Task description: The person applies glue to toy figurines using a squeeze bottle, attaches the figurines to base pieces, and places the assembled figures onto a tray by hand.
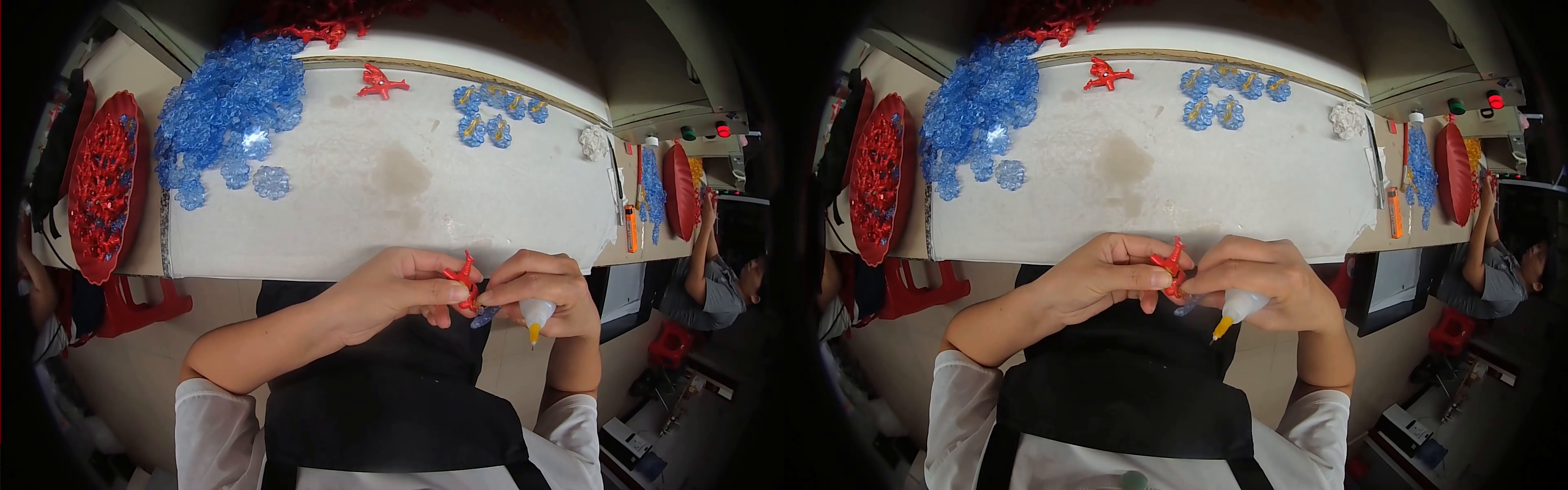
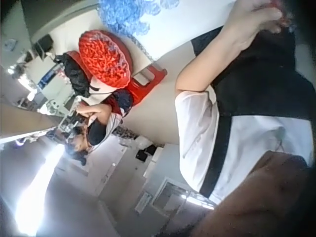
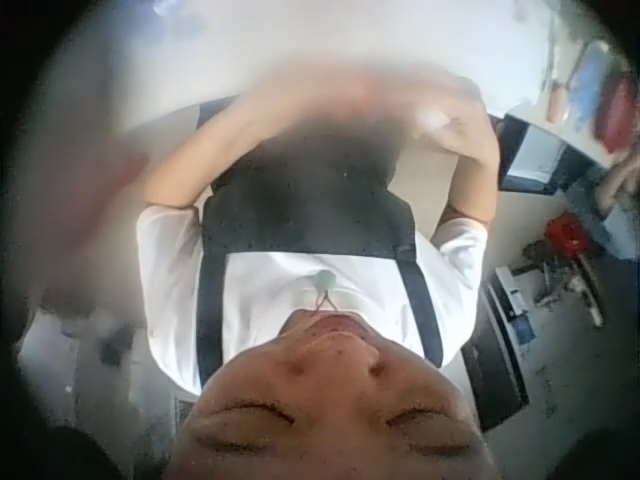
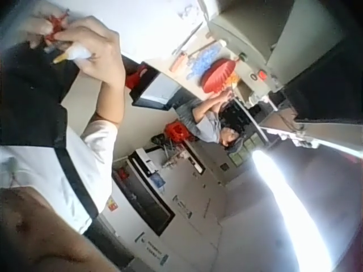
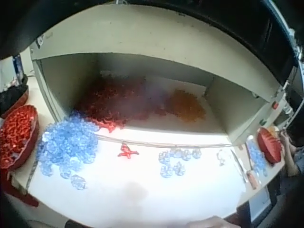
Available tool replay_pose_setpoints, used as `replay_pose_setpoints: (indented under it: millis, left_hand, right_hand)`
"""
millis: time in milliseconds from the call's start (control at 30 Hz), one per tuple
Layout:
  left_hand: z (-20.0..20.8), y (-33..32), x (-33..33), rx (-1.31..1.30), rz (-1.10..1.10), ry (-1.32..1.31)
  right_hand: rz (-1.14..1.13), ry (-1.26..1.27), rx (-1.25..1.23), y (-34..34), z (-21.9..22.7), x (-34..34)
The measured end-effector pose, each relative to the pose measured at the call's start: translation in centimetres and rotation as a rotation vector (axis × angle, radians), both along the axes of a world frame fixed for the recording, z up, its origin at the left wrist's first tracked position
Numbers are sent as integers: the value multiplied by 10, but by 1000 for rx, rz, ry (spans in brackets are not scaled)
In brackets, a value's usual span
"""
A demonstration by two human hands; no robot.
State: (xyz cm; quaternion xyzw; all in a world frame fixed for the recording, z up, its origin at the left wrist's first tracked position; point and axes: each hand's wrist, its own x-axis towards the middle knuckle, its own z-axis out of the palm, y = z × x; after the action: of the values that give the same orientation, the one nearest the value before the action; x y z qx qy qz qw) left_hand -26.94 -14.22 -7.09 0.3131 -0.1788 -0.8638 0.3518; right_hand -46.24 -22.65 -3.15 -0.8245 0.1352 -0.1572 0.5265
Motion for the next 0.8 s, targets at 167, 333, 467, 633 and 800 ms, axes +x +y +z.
replay_pose_setpoints:
  millis: [167, 333, 467, 633, 800]
  left_hand:
    - [8, -1, 1, -77, 41, -79]
    - [10, 1, -2, -106, 69, -141]
    - [8, -1, 1, -130, 54, -140]
    - [12, -1, 10, -133, 60, -148]
    - [-9, 8, 10, -283, 133, -53]
  right_hand:
    - [-75, -11, -137, 6, -5, 0]
    - [-113, -10, -227, 10, -5, 1]
    - [-94, -26, -248, 8, -7, 4]
    - [-91, -65, -260, 7, -7, 15]
    - [-134, 1, -367, 16, -12, 15]
